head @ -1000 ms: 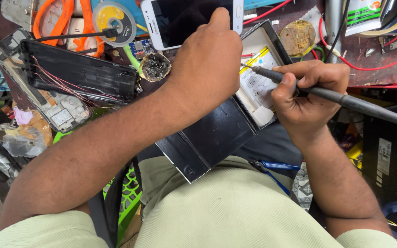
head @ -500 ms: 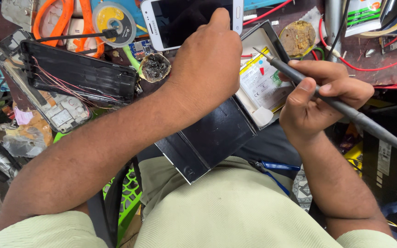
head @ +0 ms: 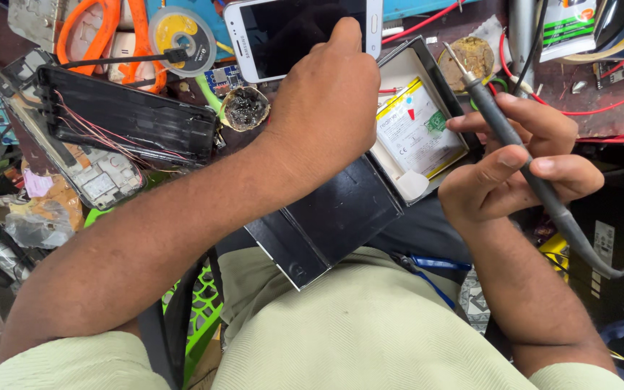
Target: The person opens a small black box containing a battery and circuit board, then uses a soldering iron to attach red and blue wires to the battery terminals. They close the box and briefly handle a white smartphone and a small blue circuit board.
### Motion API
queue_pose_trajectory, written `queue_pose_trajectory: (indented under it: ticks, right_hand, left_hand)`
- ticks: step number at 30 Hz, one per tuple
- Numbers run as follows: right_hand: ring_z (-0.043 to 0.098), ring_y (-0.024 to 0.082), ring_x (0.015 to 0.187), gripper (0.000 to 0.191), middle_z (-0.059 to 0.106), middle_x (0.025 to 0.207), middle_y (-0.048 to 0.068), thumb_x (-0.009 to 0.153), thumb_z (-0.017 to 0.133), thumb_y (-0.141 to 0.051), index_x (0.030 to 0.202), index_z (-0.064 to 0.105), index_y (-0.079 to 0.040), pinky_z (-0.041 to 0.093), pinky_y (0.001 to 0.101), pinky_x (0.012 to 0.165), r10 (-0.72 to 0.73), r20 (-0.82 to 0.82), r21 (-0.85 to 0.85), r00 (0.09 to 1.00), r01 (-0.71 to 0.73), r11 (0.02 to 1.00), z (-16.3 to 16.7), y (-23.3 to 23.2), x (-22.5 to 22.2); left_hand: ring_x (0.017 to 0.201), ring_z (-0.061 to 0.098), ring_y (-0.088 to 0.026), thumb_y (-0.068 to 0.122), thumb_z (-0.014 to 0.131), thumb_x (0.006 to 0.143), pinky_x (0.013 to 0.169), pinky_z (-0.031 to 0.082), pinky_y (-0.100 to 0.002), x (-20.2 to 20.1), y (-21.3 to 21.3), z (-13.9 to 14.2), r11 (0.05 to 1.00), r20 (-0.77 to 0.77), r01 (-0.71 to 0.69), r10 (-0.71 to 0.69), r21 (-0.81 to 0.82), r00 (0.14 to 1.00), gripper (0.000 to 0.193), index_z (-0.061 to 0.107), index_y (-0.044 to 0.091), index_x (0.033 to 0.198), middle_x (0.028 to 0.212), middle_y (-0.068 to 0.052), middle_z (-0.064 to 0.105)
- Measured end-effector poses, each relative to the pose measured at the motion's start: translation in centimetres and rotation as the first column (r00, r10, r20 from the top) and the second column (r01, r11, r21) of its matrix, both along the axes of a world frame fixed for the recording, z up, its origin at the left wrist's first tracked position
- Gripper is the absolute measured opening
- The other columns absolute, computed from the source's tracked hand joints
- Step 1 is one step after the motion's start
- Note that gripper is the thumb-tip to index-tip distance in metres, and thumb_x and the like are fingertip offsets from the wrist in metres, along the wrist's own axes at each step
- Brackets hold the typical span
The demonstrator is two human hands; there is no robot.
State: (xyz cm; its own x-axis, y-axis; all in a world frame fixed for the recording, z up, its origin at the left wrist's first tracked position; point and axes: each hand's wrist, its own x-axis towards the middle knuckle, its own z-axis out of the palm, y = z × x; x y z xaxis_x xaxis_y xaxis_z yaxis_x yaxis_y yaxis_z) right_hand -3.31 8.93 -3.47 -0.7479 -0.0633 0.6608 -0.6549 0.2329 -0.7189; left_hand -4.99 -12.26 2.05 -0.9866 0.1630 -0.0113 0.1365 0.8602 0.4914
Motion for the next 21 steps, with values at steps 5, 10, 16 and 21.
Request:
queue_pose_trajectory:
  ticks: [5,10,16,21]
  right_hand:
    - [0.073,0.028,0.073,0.033,0.053,0.126,0.021,0.115,0.045,-0.036,0.116,0.021,-0.014,0.059,0.0267,0.058,-0.005,-0.009,0.001,1.0,0.005,1.0,-0.1,0.1,-0.2]
    - [0.073,0.028,0.075,0.033,0.053,0.128,0.021,0.116,0.045,-0.036,0.117,0.021,-0.014,0.065,0.0312,0.063,0.018,-0.012,-0.03,1.0,-0.018,0.999,-0.1,0.1,-0.3]
    - [0.073,0.03,0.076,0.032,0.054,0.127,0.022,0.116,0.044,-0.034,0.116,0.02,-0.013,0.066,0.0321,0.064,0.029,-0.021,-0.033,0.999,-0.029,0.999,0.4,0.2,-0.4]
    - [0.072,0.03,0.074,0.031,0.054,0.124,0.023,0.116,0.044,-0.033,0.114,0.02,-0.013,0.066,0.032,0.063,0.038,-0.04,-0.047,0.998,-0.04,0.998,0.6,0.2,-0.6]
  left_hand:
    - [0.095,0.065,-0.036,0.004,0.078,0.072,0.077,0.057,-0.048,0.2,0.1,0.2,1.0,-0.004,0.001,-0.001,0.011,1.0,0.014,0.071,-0.005,0.08,0.106,-0.021,0.055]
    - [0.094,0.064,-0.039,0.004,0.077,0.069,0.078,0.056,-0.049,0.2,0.1,0.8,1.0,0.086,-0.002,0.001,0.007,0.996,0.016,0.07,-0.006,0.079,0.109,-0.024,0.053]
    - [0.094,0.064,-0.039,0.004,0.077,0.068,0.079,0.056,-0.05,0.0,0.6,1.7,0.999,0.121,0.024,-0.021,-0.028,0.992,0.018,0.07,-0.008,0.08,0.11,-0.025,0.052]
    - [0.095,0.064,-0.039,0.004,0.078,0.068,0.079,0.056,-0.05,0.0,0.8,1.8,0.999,0.126,0.008,-0.004,-0.032,0.992,0.019,0.071,-0.007,0.081,0.11,-0.024,0.053]
